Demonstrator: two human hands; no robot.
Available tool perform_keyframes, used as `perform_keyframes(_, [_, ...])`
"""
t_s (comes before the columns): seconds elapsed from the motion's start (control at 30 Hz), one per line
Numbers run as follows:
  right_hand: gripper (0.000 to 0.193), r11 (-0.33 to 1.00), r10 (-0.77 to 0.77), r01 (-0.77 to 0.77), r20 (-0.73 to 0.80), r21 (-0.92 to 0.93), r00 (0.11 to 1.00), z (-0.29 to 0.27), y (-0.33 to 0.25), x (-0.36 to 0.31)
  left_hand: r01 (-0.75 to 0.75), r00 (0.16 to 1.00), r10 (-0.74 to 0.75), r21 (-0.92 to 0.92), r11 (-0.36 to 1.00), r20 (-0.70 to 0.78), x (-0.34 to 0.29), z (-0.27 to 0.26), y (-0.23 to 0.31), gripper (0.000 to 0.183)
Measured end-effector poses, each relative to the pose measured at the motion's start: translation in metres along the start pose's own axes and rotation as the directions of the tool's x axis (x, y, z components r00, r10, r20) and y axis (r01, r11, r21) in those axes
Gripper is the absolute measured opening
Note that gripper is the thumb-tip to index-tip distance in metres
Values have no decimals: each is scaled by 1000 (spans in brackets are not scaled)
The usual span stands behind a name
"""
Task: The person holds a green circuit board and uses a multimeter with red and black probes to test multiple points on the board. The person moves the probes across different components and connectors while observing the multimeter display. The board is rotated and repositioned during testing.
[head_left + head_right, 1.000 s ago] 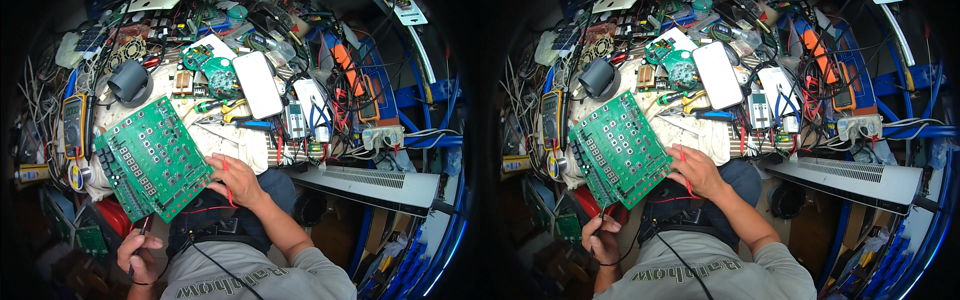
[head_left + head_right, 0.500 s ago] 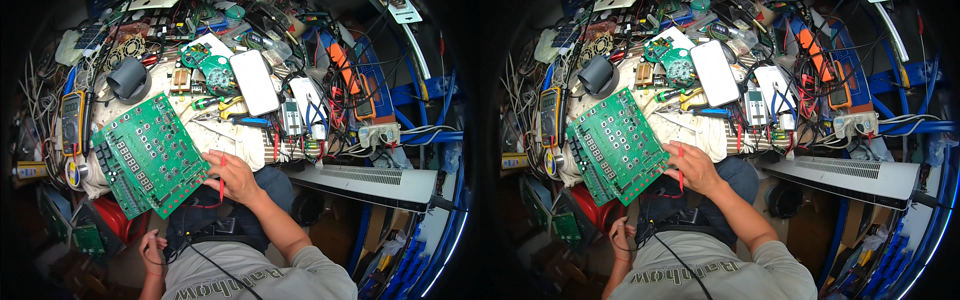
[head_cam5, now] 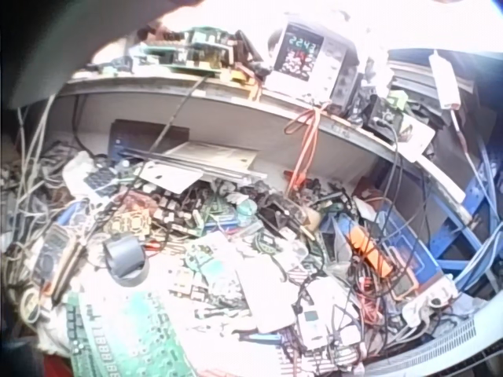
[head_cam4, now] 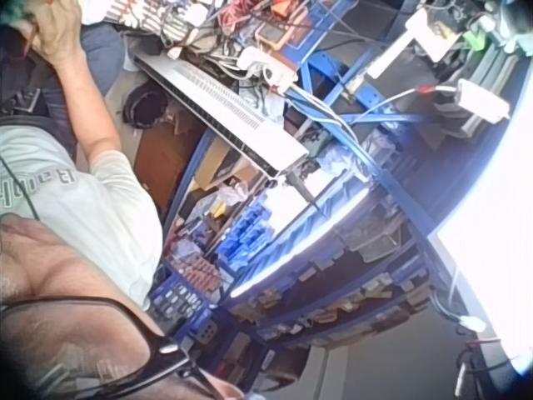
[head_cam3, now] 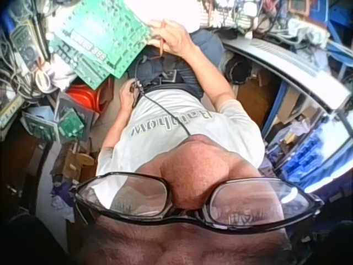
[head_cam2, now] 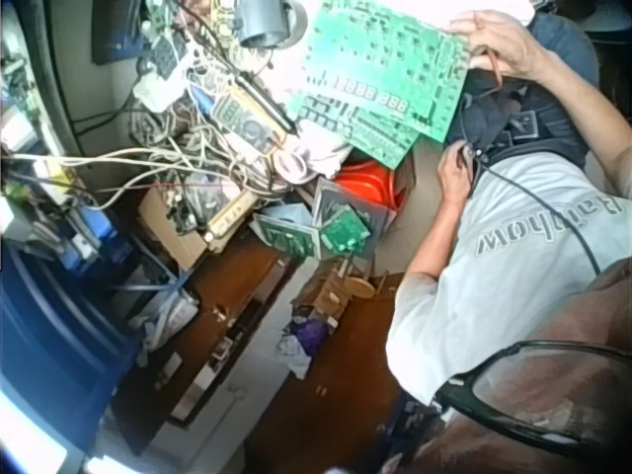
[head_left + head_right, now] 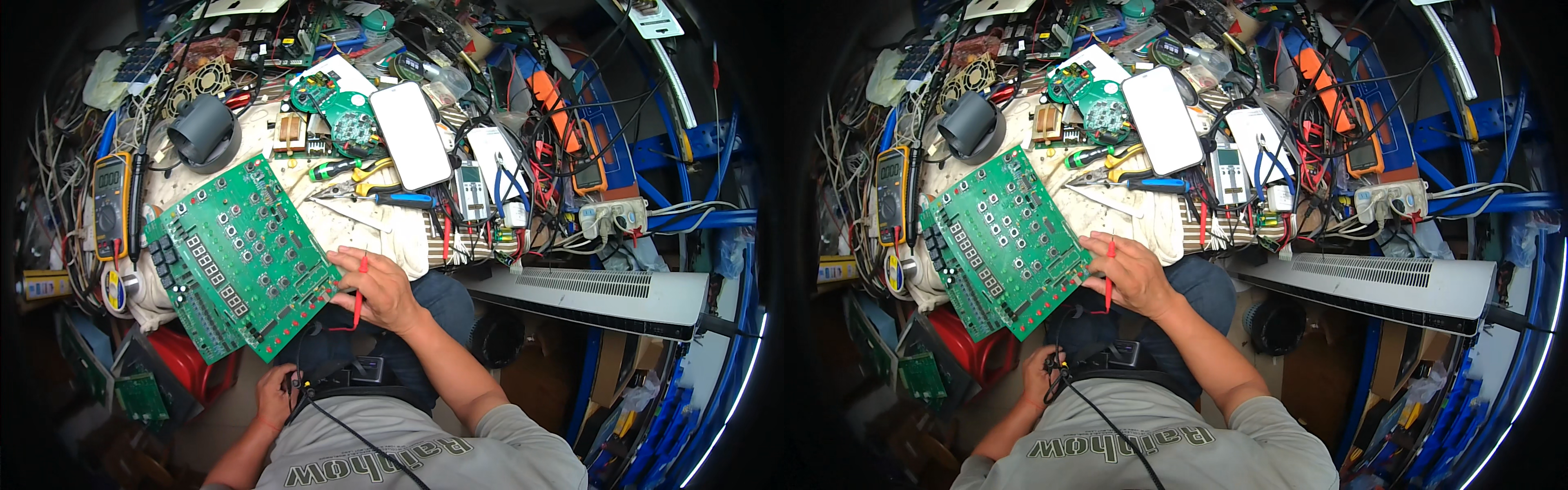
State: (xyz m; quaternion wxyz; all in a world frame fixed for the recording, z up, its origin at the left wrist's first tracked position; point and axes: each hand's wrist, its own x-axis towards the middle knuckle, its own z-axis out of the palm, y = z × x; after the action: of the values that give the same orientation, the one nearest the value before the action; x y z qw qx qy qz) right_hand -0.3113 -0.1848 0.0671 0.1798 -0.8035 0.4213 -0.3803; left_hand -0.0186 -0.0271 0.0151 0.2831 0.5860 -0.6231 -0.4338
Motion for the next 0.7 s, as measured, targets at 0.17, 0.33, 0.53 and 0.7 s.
perform_keyframes(0.17, [34, 1000, -1, 1, -7, -12, 1000, 1, -1, 1, -159, 987, 154, 338, 927, 40, 0, -32, 29, 10])
perform_keyframes(0.33, [36, 1000, -11, 11, -28, -17, 1000, 2, 0, 2, -353, 936, 311, 439, 827, 166, 16, -37, 21, 12])
perform_keyframes(0.53, [36, 1000, -13, 13, -31, -16, 999, 2, 0, 1, -472, 856, 313, 375, 798, 412, 24, -9, -16, 19])
perform_keyframes(0.7, [34, 1000, -10, 10, -22, -20, 1000, 2, -1, 1, -439, 881, 349, 276, 855, 320, 33, 13, -30, 29])
